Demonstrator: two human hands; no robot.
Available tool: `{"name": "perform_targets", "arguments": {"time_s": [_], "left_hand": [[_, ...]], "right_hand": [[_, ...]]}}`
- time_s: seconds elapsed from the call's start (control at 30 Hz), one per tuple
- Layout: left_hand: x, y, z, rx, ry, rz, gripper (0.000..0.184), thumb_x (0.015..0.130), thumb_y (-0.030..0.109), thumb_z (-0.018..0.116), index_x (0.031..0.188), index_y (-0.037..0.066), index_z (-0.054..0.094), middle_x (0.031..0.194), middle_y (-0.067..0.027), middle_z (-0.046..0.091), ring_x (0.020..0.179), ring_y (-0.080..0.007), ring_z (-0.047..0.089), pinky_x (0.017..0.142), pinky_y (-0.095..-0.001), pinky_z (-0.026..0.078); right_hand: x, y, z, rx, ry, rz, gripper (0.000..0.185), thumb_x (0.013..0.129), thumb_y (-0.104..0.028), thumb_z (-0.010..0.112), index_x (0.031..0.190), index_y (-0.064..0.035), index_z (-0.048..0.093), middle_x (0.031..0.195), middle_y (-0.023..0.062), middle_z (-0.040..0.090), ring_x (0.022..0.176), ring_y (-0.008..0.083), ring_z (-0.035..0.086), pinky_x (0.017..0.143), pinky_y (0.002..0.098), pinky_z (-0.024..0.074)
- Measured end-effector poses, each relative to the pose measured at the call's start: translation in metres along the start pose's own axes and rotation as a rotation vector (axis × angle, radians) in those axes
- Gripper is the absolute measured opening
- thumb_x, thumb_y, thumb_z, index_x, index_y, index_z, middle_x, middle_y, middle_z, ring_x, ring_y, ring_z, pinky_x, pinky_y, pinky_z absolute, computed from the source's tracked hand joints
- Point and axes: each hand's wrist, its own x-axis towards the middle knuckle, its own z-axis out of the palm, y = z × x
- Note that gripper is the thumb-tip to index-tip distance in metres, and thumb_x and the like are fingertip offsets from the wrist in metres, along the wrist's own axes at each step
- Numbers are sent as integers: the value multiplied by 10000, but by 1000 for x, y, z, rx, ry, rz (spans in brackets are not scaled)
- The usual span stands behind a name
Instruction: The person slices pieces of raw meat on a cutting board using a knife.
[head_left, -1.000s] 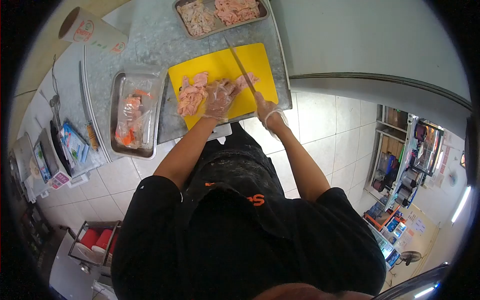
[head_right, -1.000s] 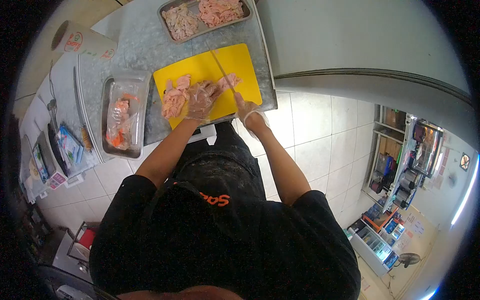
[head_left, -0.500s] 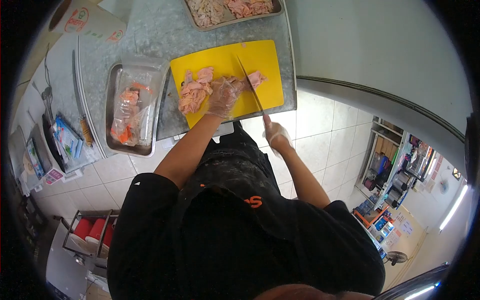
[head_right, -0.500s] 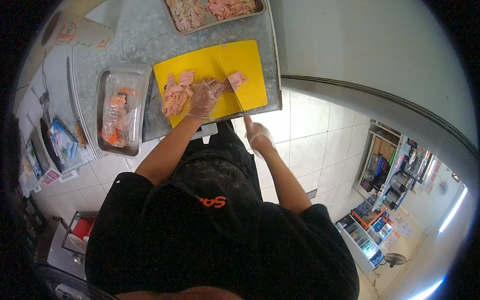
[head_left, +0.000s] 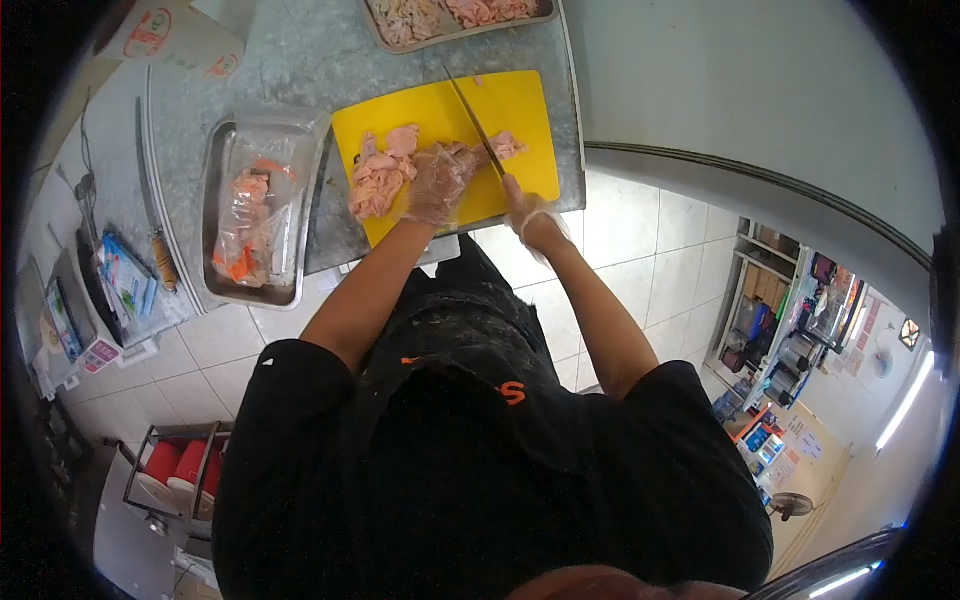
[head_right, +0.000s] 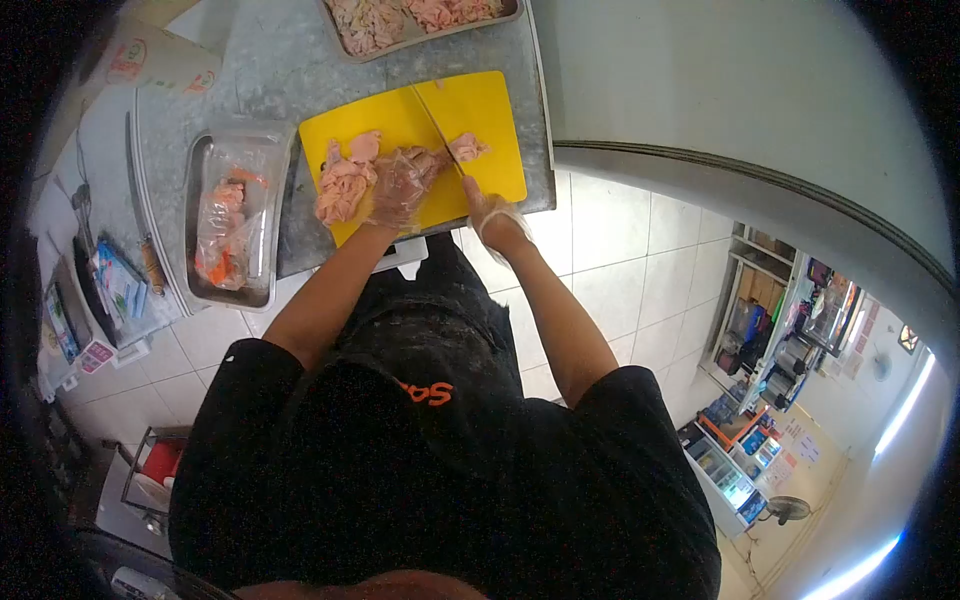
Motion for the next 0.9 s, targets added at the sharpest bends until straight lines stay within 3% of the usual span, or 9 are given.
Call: {"name": "perform_targets", "arguments": {"time_s": [0.13, 0.17, 0.23, 0.33, 0.47, 0.57, 0.63, 0.67, 0.9], "left_hand": [[0, -5, 2, -128, -35, -121, 146, 842, 173, 635, 955, 89, 670, 945, -91, 653, 886, -289, 603, 784, -425, 474], [-5, -3, 2, -127, -33, -119, 146, 842, 173, 635, 955, 89, 670, 945, -91, 653, 886, -289, 603, 784, -425, 474], [-13, -1, -6, 112, 100, 26, 271, 847, 155, 582, 1113, 130, 624, 973, -33, 624, 940, -221, 596, 839, -398, 465], [-24, -6, -35, -92, -8, -79, 260, 847, 123, 585, 1103, 104, 625, 974, -49, 619, 964, -231, 593, 917, -393, 434], [-33, -7, -28, -162, 39, -154, 193, 816, 122, 637, 1005, 98, 669, 978, -63, 636, 911, -251, 605, 840, -390, 472], [-28, -11, -22, -217, 82, -192, 149, 796, 120, 672, 939, 93, 699, 981, -72, 647, 875, -265, 613, 789, -387, 497], [-29, -13, -23, -87, -13, -151, 157, 772, 110, 682, 927, 88, 700, 945, -84, 644, 845, -265, 617, 759, -379, 503], [-29, -13, -22, -90, -18, -159, 157, 772, 110, 682, 927, 88, 700, 945, -84, 644, 845, -265, 617, 759, -379, 503], [-30, -11, -13, -124, 123, -175, 126, 745, 105, 667, 865, 67, 658, 928, -86, 629, 865, -289, 607, 728, -396, 508]], "right_hand": [[-38, -32, -35, 342, -352, 776, 917, 919, -681, 115, 805, 58, 645, 876, 299, 638, 871, 482, 595, 785, 520, 434], [-59, -30, -35, 420, -436, 890, 934, 900, -709, 153, 916, 69, 669, 1005, 348, 601, 1070, 474, 551, 950, 487, 393], [-84, -39, -51, 499, -499, 956, 944, 896, -716, 158, 961, 85, 654, 969, 361, 600, 1050, 469, 562, 933, 486, 399], [-74, -39, -47, 459, -461, 869, 876, 930, -659, 163, 944, 72, 646, 927, 328, 623, 955, 467, 595, 875, 511, 419], [-2, -56, -54, 285, -330, 401, 448, 1024, -340, 253, 1183, -9, 509, 908, 277, 643, 880, 446, 617, 759, 497, 478], [43, -64, -53, 518, -162, 512, 708, 972, -575, 216, 977, 7, 618, 821, 261, 636, 860, 451, 598, 787, 463, 450], [57, -74, -50, 239, 235, 161, 698, 979, -562, 205, 1004, 5, 611, 911, 262, 647, 926, 436, 604, 841, 449, 453], [51, -66, -58, 265, -107, 283, 544, 997, -466, 276, 1139, -20, 553, 964, 254, 648, 977, 431, 602, 881, 446, 450], [-21, -68, -38, 333, -402, 559, 683, 976, -540, 193, 1148, -10, 589, 922, 326, 618, 984, 471, 571, 866, 497, 427]]}}
